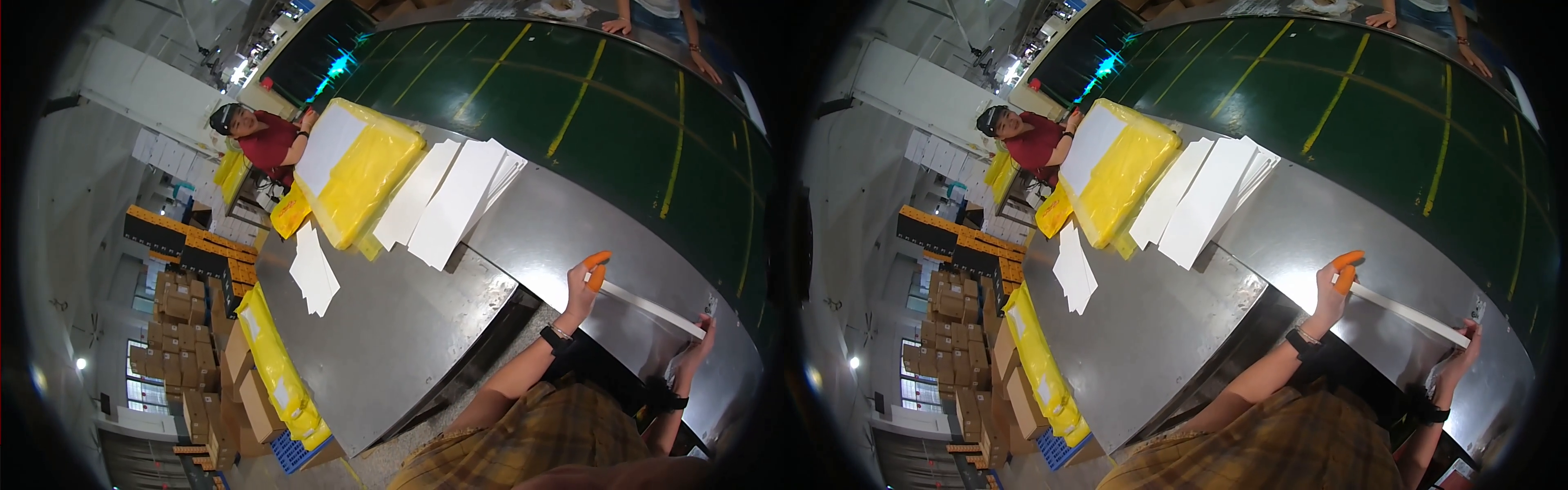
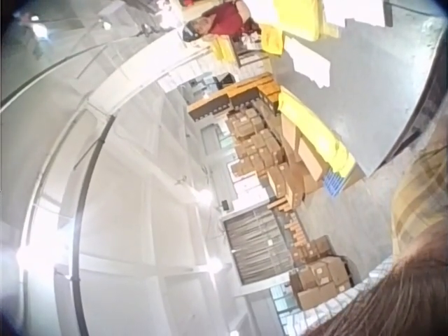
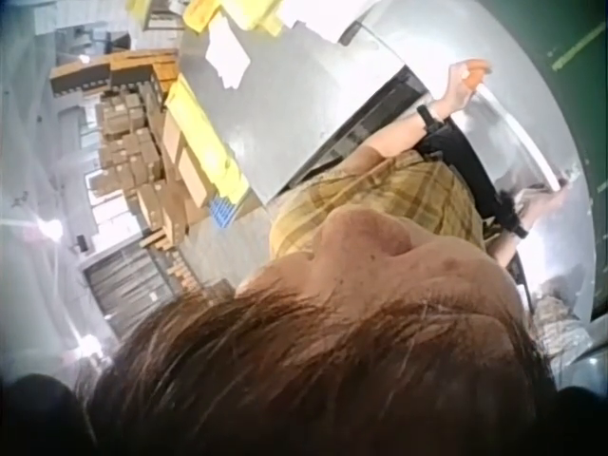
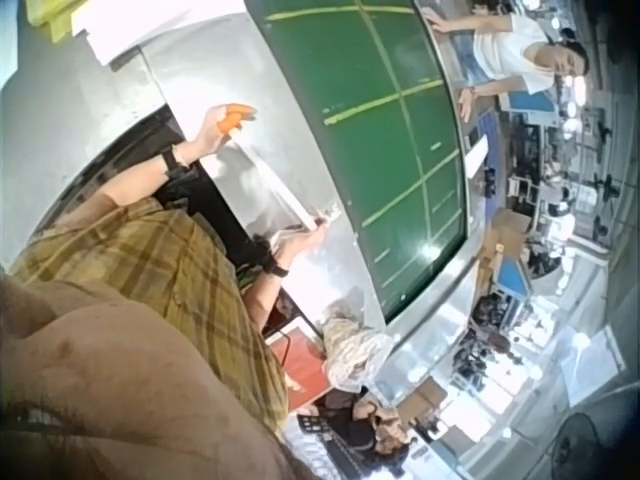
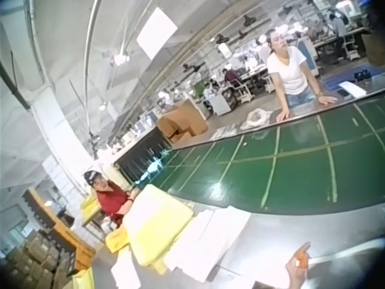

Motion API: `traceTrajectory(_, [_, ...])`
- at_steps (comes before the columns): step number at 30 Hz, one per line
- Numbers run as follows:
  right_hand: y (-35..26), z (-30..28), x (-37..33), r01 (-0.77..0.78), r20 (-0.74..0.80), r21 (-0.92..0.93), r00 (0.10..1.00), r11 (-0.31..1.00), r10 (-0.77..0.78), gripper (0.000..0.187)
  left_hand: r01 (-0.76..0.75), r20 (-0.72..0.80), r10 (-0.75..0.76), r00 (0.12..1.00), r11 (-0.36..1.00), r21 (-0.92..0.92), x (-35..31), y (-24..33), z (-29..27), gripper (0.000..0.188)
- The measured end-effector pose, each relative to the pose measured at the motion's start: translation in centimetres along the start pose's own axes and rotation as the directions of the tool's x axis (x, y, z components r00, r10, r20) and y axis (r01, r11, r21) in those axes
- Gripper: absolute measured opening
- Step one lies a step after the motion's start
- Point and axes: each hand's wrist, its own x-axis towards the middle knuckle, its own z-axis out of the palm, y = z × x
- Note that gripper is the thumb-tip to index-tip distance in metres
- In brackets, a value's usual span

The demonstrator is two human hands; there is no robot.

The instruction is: The recorder is picking up and stacking white foam or material pieces from a conveyor belt at a shoe manufacturing facility.

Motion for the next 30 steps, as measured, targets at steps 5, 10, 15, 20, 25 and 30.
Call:
traceTrajectory(5, [0.8,-1.1,0.6,-0.004,0.065,0.023,0.998,1.000,0.002,0.037,-0.030,0.009,0.030,1.000,0.999,-0.018,0.1,0.8,0.2,0.031])
traceTrajectory(10, [0.6,-1.1,0.4,-0.006,0.062,0.034,0.998,0.999,0.004,0.037,-0.050,0.007,0.050,0.999,0.999,-0.008,0.0,0.6,0.2,0.031])
traceTrajectory(15, [-0.2,-0.2,-0.3,0.028,0.047,-0.026,0.999,0.999,-0.027,0.036,-0.030,0.016,0.031,0.999,0.999,-0.023,0.0,0.3,0.1,0.032])
traceTrajectory(20, [-0.4,-0.2,-0.4,0.019,0.029,-0.048,0.999,0.999,-0.018,0.037,-0.025,0.022,0.026,0.999,0.998,-0.054,0.0,0.2,0.2,0.033])
traceTrajectory(25, [-0.4,-0.3,-0.4,0.030,0.038,-0.047,0.999,0.998,-0.029,0.038,-0.007,0.039,0.010,0.999,0.997,-0.072,-0.1,0.2,0.0,0.033])
traceTrajectory(30, [-0.2,-0.5,-0.3,0.034,0.053,-0.053,0.998,0.998,-0.031,0.038,-0.003,0.033,0.007,0.999,0.994,-0.105,-0.2,0.3,0.1,0.033])
